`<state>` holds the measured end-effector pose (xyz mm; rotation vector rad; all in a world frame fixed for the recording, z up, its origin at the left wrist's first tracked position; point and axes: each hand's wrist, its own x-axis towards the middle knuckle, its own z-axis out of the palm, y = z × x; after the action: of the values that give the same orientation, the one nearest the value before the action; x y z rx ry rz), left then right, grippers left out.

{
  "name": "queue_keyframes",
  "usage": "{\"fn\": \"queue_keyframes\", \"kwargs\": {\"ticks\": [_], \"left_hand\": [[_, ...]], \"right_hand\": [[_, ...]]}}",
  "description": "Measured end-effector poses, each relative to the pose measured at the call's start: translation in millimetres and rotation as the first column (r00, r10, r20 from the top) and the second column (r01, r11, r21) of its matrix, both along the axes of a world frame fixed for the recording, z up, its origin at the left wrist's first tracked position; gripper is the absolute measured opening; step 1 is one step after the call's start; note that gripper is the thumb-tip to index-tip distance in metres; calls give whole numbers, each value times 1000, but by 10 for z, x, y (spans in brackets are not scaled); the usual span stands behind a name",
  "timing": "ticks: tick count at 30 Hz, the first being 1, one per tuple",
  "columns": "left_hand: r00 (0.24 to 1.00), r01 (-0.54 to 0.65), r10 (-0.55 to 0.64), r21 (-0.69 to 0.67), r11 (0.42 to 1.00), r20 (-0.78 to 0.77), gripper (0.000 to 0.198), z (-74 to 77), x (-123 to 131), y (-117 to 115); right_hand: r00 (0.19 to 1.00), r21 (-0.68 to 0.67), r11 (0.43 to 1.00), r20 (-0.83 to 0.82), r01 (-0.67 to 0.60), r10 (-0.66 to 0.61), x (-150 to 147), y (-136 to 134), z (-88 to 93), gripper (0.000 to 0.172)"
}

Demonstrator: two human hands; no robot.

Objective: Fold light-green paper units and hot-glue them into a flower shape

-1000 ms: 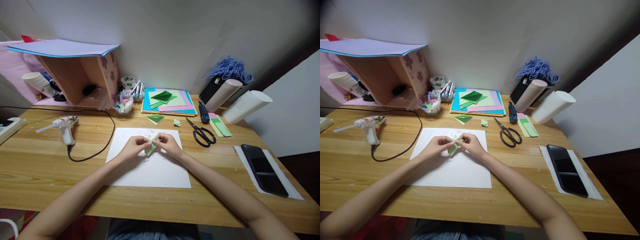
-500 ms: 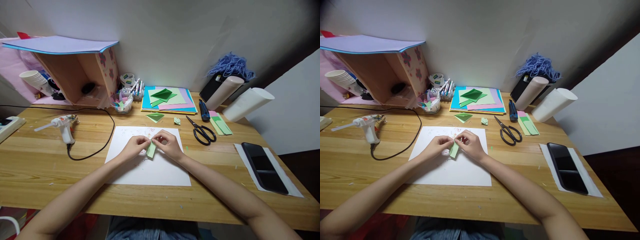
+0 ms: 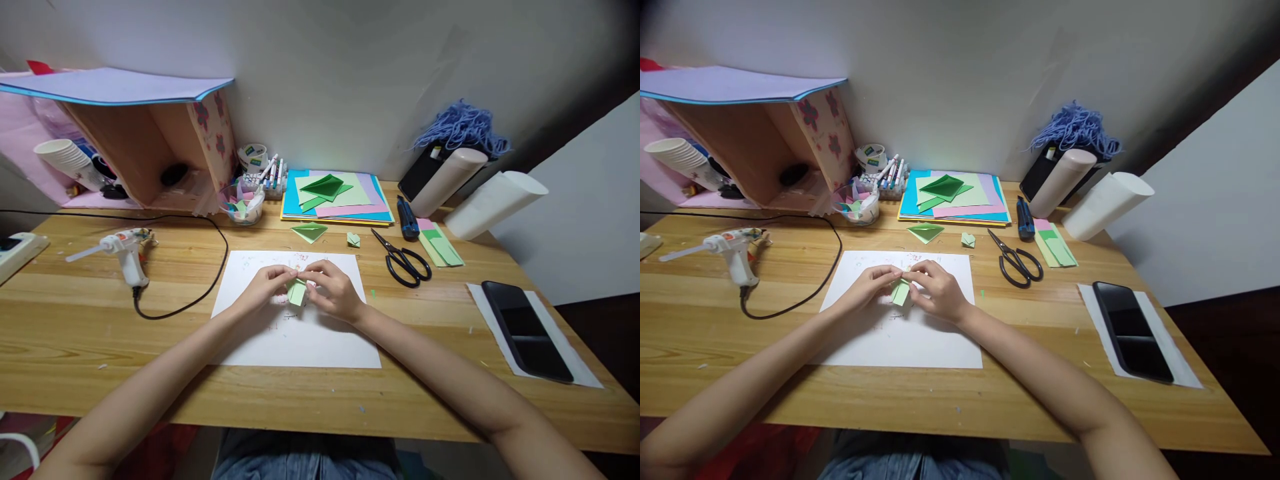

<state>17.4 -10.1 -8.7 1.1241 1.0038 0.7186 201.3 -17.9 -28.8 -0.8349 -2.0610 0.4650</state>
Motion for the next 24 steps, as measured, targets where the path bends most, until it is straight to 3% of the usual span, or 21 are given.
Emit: {"fn": "queue_keyframes", "kwargs": {"ticks": [7,10,14,17,24], "left_hand": [[997,12,-12,6,1000,-76,38,8,-3,-16],[996,-29,29,-2,1000,-87,38,44,24,-36],[988,-86,92,48,995,-125,35,77,48,-51],[983,-106,115,70,992,-143,35,79,51,-55],[980,-96,111,92,991,-166,35,50,35,-41]], "right_hand": [[987,-301,953,-162,-31,-19,-2,14,74,19],[974,-452,892,-209,-19,-85,-10,45,56,19],[965,-604,790,-254,-109,-61,-8,99,7,23],[957,-653,741,-287,-158,-50,-5,123,-13,24],[955,-655,741,-290,-148,-66,-3,124,-12,23]]}}
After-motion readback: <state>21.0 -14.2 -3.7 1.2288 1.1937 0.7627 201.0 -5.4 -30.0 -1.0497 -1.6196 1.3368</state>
